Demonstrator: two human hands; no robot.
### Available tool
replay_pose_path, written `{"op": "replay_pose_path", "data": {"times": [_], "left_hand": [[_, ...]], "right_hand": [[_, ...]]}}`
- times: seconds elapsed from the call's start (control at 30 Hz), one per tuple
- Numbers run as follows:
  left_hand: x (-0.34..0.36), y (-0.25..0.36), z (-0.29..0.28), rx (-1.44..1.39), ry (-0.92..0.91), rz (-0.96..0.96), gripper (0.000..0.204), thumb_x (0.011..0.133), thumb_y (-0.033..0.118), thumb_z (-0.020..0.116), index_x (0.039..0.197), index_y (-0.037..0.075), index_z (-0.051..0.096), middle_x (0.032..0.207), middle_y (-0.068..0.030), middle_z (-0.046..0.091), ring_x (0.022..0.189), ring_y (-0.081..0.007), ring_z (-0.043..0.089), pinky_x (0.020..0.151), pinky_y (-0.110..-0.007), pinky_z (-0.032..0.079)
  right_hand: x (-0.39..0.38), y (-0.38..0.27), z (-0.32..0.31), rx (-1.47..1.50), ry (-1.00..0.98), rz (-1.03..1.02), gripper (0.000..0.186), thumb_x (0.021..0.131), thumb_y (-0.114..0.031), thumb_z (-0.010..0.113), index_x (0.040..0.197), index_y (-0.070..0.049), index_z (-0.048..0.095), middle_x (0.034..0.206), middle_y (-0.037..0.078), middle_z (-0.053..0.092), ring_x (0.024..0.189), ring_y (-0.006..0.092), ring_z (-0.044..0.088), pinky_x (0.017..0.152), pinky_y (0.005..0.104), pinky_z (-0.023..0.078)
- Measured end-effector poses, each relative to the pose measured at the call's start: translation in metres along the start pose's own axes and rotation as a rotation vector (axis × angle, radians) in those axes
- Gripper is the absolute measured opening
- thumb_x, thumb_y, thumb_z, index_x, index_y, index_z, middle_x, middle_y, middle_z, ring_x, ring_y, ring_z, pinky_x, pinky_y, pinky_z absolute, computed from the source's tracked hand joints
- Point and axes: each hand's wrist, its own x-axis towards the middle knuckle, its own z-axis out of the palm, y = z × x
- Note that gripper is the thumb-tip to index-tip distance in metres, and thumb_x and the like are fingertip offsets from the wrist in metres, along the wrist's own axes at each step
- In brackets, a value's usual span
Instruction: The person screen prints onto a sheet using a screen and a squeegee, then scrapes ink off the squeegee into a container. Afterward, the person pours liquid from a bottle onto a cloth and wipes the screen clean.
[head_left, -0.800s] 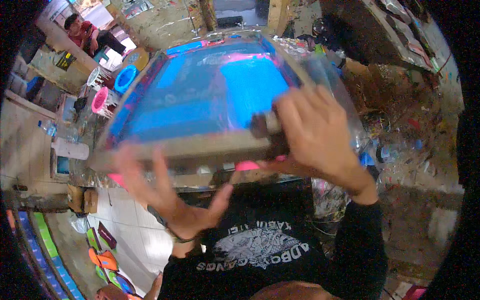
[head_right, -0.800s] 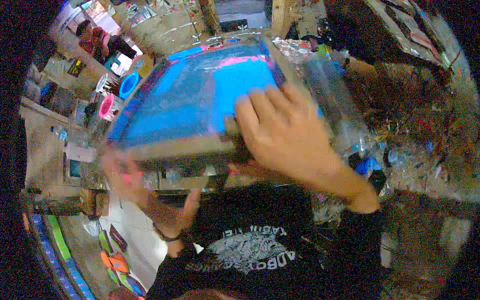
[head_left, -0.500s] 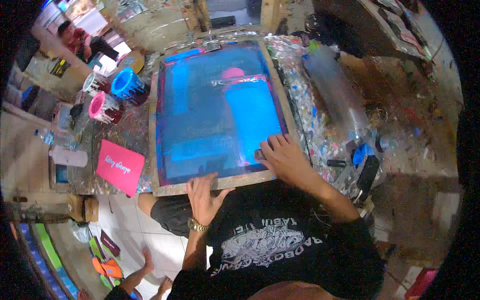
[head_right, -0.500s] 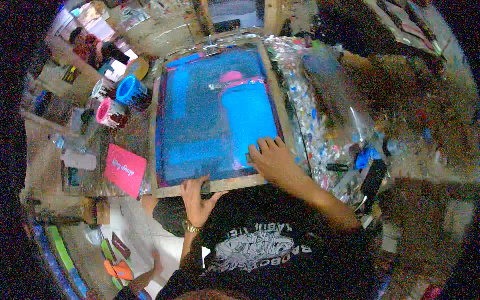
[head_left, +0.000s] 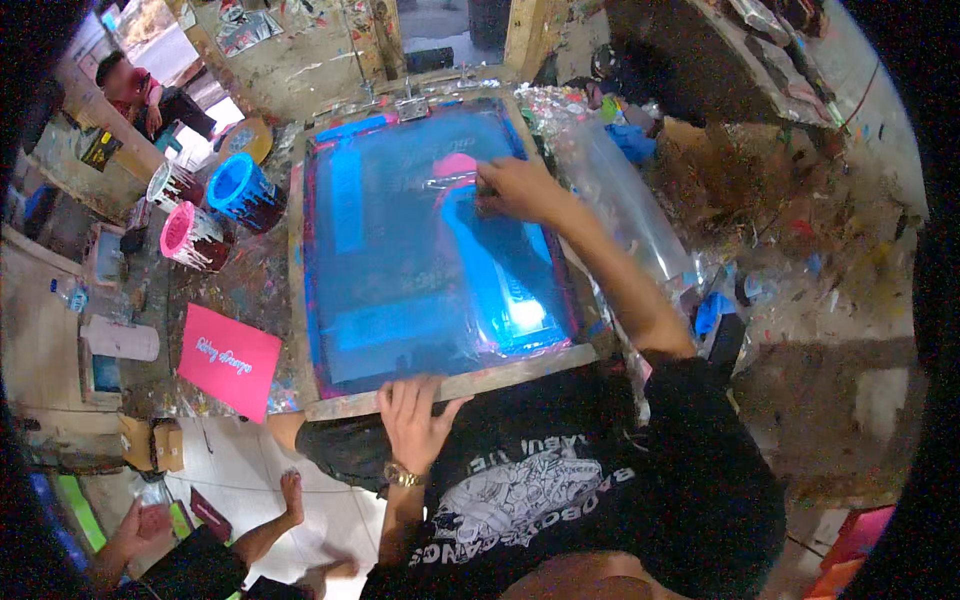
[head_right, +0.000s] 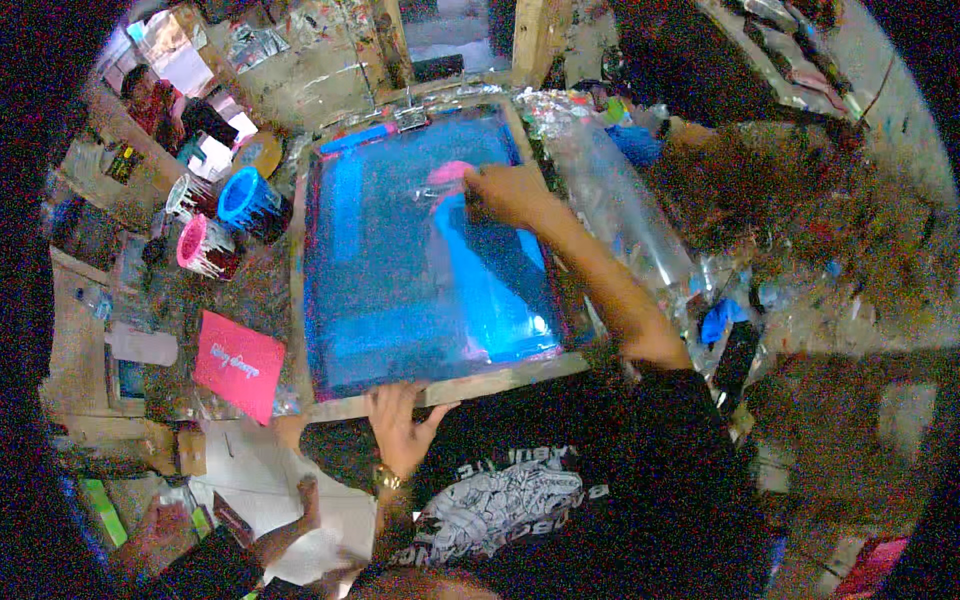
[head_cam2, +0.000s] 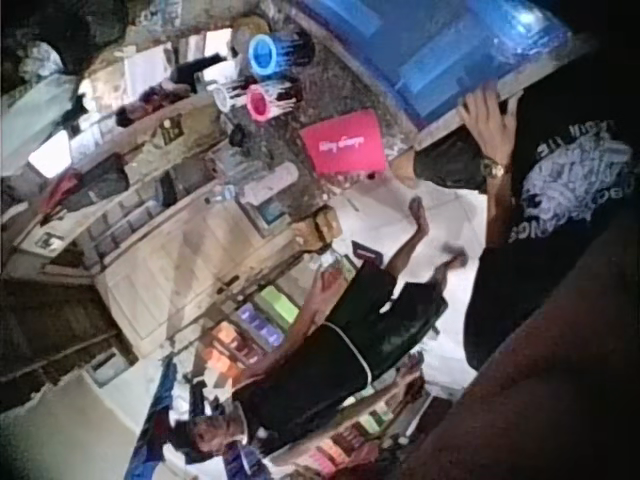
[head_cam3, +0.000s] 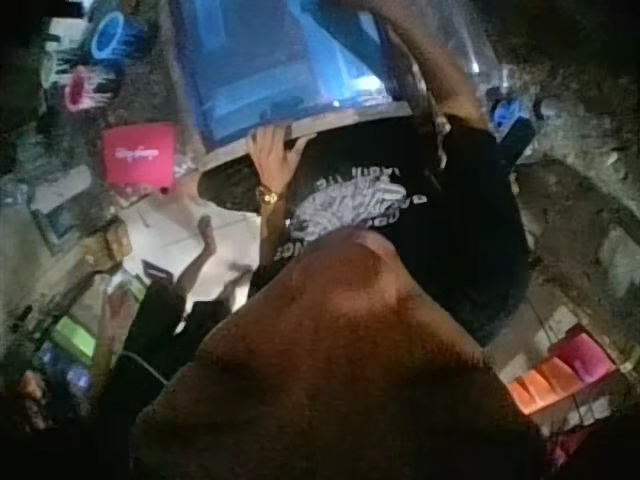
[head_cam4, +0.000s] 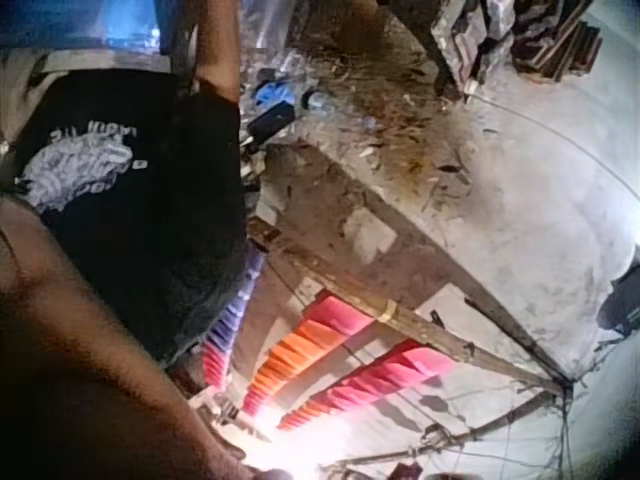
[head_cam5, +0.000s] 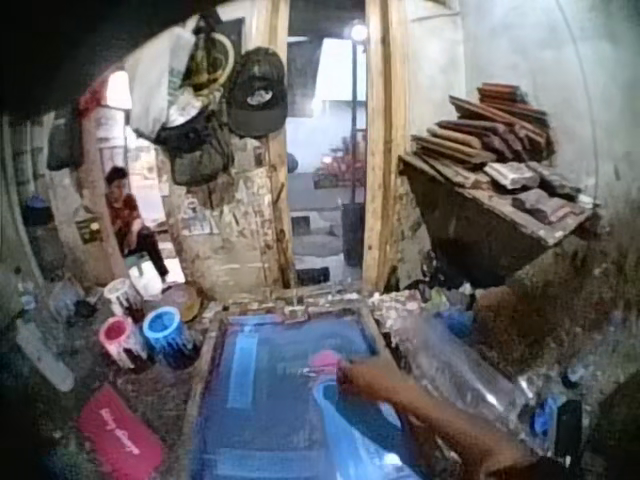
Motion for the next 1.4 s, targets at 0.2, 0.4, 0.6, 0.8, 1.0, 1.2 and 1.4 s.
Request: {"op": "replay_pose_path", "data": {"times": [0.2,0.4,0.6,0.8,1.0,1.2,1.4], "left_hand": [[-0.007,-0.003,0.010,-0.020,-0.040,0.015,0.037,0.071,0.029,0.082,0.096,0.007,0.066,0.099,-0.0068,0.063,0.092,-0.0254,0.057,0.090,-0.047,0.038],[-0.009,-0.006,0.007,-0.026,-0.026,-0.007,0.037,0.073,0.032,0.080,0.095,0.007,0.064,0.098,-0.0082,0.063,0.094,-0.0283,0.057,0.093,-0.048,0.037],[-0.008,-0.002,0.002,-0.029,-0.051,-0.038,0.035,0.072,0.026,0.080,0.098,0.008,0.065,0.098,-0.0075,0.061,0.092,-0.0267,0.056,0.091,-0.048,0.038],[-0.008,-0.004,0.006,0.023,-0.039,-0.065,0.036,0.072,0.027,0.080,0.098,0.007,0.064,0.099,-0.0071,0.061,0.095,-0.0272,0.057,0.092,-0.048,0.039],[-0.004,-0.005,0.003,0.040,-0.053,-0.065,0.039,0.070,0.027,0.081,0.100,0.008,0.064,0.099,-0.0067,0.061,0.096,-0.0259,0.057,0.092,-0.047,0.038],[-0.008,-0.002,0.004,0.037,-0.106,-0.068,0.040,0.070,0.032,0.082,0.096,0.008,0.063,0.098,-0.0084,0.061,0.093,-0.0283,0.056,0.093,-0.046,0.038],[-0.007,0.003,0.008,0.084,-0.147,-0.072,0.043,0.072,0.033,0.081,0.101,0.009,0.061,0.096,-0.0080,0.062,0.094,-0.0298,0.056,0.094,-0.048,0.037]], "right_hand": [[0.024,0.049,0.012,-0.023,-0.118,0.296,0.026,0.076,-0.027,0.070,0.075,-0.002,0.069,0.074,0.019,0.068,0.072,0.0402,0.066,0.065,0.0482,0.052],[0.012,0.019,0.008,-0.050,0.090,0.697,0.023,0.074,-0.027,0.071,0.082,-0.006,0.072,0.081,0.019,0.069,0.077,0.0388,0.068,0.067,0.0496,0.052],[0.070,0.019,0.015,0.158,-0.314,-0.126,0.028,0.080,-0.028,0.070,0.101,-0.010,0.066,0.093,0.018,0.069,0.086,0.0380,0.066,0.072,0.0482,0.051],[0.057,-0.015,-0.008,0.221,-0.516,-0.288,0.035,0.080,-0.037,0.072,0.099,-0.010,0.061,0.094,0.015,0.067,0.089,0.0359,0.064,0.073,0.0450,0.049],[-0.050,-0.071,-0.021,0.154,-0.552,-0.417,0.025,0.084,-0.027,0.065,0.104,-0.013,0.057,0.093,0.009,0.061,0.090,0.0314,0.062,0.073,0.0457,0.049],[-0.115,-0.089,-0.033,0.167,-0.327,-0.469,0.019,0.085,-0.024,0.060,0.102,-0.018,0.058,0.100,0.004,0.061,0.100,0.0245,0.061,0.081,0.0443,0.049],[0.016,0.002,-0.022,0.121,-0.439,-0.105,0.030,0.084,-0.034,0.067,0.099,-0.009,0.060,0.091,0.015,0.068,0.084,0.0369,0.066,0.071,0.0492,0.051]]}}
